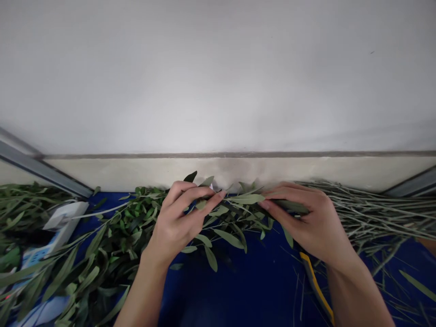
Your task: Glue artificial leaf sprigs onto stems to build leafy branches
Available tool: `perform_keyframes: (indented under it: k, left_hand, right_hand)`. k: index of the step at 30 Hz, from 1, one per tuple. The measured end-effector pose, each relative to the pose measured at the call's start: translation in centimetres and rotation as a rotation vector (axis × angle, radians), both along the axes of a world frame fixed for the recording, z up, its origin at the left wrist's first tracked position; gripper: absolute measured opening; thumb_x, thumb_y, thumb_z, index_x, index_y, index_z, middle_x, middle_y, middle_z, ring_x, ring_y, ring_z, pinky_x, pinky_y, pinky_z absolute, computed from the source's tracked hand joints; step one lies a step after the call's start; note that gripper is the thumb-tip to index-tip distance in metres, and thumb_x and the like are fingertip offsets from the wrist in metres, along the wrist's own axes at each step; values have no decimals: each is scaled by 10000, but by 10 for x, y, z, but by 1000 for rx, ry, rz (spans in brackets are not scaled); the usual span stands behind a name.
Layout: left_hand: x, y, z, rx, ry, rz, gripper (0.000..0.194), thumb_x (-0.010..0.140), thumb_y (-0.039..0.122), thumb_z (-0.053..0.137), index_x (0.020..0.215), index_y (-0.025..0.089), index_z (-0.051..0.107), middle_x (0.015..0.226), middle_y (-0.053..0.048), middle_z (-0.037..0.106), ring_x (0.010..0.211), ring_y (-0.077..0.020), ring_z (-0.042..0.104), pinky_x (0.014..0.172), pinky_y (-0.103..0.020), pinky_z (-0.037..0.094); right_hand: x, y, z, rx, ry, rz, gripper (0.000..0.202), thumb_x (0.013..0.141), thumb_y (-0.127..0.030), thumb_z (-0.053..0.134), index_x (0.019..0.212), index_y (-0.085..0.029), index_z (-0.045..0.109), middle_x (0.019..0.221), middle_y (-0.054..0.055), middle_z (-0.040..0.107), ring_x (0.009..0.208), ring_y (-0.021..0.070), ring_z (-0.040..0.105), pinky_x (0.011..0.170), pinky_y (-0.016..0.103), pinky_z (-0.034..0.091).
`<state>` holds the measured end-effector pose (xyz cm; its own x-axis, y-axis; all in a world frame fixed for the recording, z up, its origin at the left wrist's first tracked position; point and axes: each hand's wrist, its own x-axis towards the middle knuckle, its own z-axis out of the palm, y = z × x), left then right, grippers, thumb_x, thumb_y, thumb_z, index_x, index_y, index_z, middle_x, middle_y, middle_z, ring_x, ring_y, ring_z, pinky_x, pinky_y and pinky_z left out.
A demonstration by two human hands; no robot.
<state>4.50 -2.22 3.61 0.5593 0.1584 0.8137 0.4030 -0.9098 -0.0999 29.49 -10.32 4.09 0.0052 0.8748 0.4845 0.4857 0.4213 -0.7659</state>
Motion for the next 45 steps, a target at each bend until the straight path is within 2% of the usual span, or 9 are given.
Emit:
perform_keyframes:
  k: [6,13,20,29,34,40,45]
  left_hand:
    - [-1,0,0,-7,-2,-31,414,821,-30,788,1169,192,754,1009,-84,729,871,-217,611,637,-384,544]
    - [-1,0,0,-14,-10,-7,415,828,-28,782,1167,211,757,1016,-82,726,879,-215,618,662,-386,554]
    - [-1,0,0,-5,-13,0,408,842,-15,776,1176,218,754,1014,-75,727,868,-206,620,659,-376,556]
    - [-2,-1,-1,-22,-8,12,469,866,-18,748,1238,265,715,1028,-58,732,882,-205,619,649,-376,559]
    - [-2,-2,0,-25,7,-10,437,845,-23,772,1211,212,729,1036,-85,727,897,-216,611,652,-384,559]
    - [-4,0,-4,-36,13,-18,471,828,-50,767,1224,201,723,1061,-90,714,899,-221,628,668,-396,559]
    - [-5,-1,-5,-61,57,-22,491,867,-45,722,1287,207,691,1090,-97,705,915,-221,612,649,-388,562]
  right_hand:
    - [-2,2,-2,-53,116,51,117,958,-213,710,946,-281,805,907,25,785,831,182,725,645,274,567]
    - [3,3,-8,4,217,106,120,930,-188,756,921,-294,810,888,17,786,816,168,712,650,261,568]
    - [3,4,-9,17,167,60,98,905,-191,775,905,-276,824,893,40,793,833,204,746,663,293,610]
    - [3,5,-8,15,169,77,118,908,-183,766,907,-286,825,877,36,788,817,203,741,664,308,618]
    - [1,5,-7,5,161,82,119,920,-178,752,902,-277,815,873,38,779,803,196,727,647,305,600]
    - [-1,3,-6,85,58,34,118,925,-140,733,916,-239,796,880,42,785,791,192,727,686,335,585]
    - [3,3,-9,267,-122,27,187,941,-91,700,986,-257,775,906,35,783,816,207,706,754,410,542]
